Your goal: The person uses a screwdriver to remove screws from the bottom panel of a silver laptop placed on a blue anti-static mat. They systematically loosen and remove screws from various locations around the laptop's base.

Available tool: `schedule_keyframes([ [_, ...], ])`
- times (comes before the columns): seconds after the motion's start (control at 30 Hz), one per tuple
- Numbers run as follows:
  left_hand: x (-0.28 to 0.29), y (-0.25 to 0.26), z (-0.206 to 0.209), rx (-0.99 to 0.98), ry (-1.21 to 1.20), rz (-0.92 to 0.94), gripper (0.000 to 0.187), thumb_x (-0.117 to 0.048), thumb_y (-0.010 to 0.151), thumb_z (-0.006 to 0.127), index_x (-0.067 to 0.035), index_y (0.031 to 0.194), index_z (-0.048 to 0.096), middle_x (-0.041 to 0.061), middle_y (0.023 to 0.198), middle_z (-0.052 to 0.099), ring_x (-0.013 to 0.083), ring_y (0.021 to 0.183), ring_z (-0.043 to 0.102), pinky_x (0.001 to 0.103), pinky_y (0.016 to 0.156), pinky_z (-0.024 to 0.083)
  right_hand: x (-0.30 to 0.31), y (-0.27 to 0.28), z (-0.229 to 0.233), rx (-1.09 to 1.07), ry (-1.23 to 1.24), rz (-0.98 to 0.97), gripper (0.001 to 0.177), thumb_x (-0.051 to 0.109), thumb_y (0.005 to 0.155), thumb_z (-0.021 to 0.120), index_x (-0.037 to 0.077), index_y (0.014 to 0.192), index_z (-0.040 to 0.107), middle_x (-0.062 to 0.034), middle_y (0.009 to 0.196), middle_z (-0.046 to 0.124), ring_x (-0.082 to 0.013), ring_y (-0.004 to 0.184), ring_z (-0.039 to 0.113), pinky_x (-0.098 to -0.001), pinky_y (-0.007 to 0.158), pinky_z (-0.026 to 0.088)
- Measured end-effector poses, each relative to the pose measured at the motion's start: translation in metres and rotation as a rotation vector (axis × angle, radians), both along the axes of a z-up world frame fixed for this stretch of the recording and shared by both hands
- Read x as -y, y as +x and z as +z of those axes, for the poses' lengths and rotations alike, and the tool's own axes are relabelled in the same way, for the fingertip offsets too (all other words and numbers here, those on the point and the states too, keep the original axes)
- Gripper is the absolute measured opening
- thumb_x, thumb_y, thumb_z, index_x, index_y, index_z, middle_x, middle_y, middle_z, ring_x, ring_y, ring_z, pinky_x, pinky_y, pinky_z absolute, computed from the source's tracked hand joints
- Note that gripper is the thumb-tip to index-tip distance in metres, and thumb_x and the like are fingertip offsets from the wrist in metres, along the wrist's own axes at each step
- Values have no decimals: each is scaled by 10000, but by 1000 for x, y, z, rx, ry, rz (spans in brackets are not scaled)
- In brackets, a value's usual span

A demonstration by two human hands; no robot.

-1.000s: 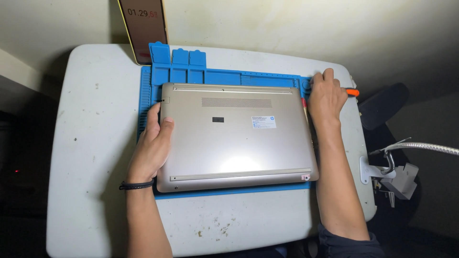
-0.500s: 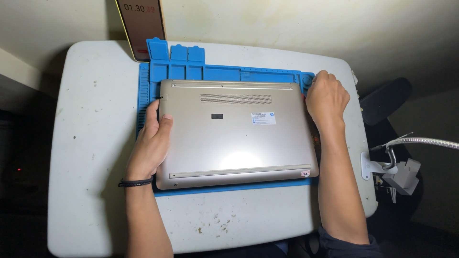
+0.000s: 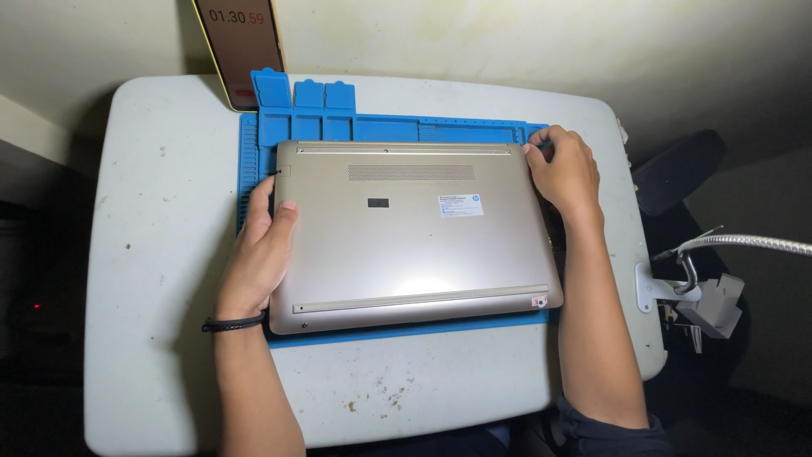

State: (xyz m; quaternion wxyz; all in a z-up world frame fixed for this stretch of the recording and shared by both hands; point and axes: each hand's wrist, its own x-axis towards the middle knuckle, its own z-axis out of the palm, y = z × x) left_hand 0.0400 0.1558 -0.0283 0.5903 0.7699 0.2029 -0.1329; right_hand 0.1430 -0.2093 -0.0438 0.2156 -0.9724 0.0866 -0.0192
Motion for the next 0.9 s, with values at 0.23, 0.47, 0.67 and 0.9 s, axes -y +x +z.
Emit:
schedule_keyframes([
  [0.23,8,-5,16,22,-101,57,597,-283,1025,394,-120,1596,333,253,1465,395,368,1345,442,560,1129,368,21,11,-24,-61,108,-57,214,238,1013,696,63,889,708,-108,753,630,-280,706,655,-414,584,525],
  [0.47,-16,-2,-17,92,-139,75,549,-256,1038,424,-177,1580,402,147,1206,553,242,1099,533,413,1021,470,15,24,-12,-113,51,-52,271,234,973,766,35,796,717,-162,677,666,-282,635,661,-385,509,497],
  [0.67,-18,-2,-19,88,-130,67,545,-264,1040,427,-189,1580,404,134,1167,570,222,1066,540,403,995,485,17,34,-23,-153,-49,-42,197,188,914,787,1,860,758,-212,749,712,-362,713,729,-428,543,547],
  [0.9,-13,1,-17,75,-97,59,552,-280,1044,416,-204,1590,389,148,1202,551,238,1097,536,433,1039,453,12,14,-14,-117,36,-80,140,161,948,674,62,882,747,-148,786,705,-351,744,701,-466,633,543],
])
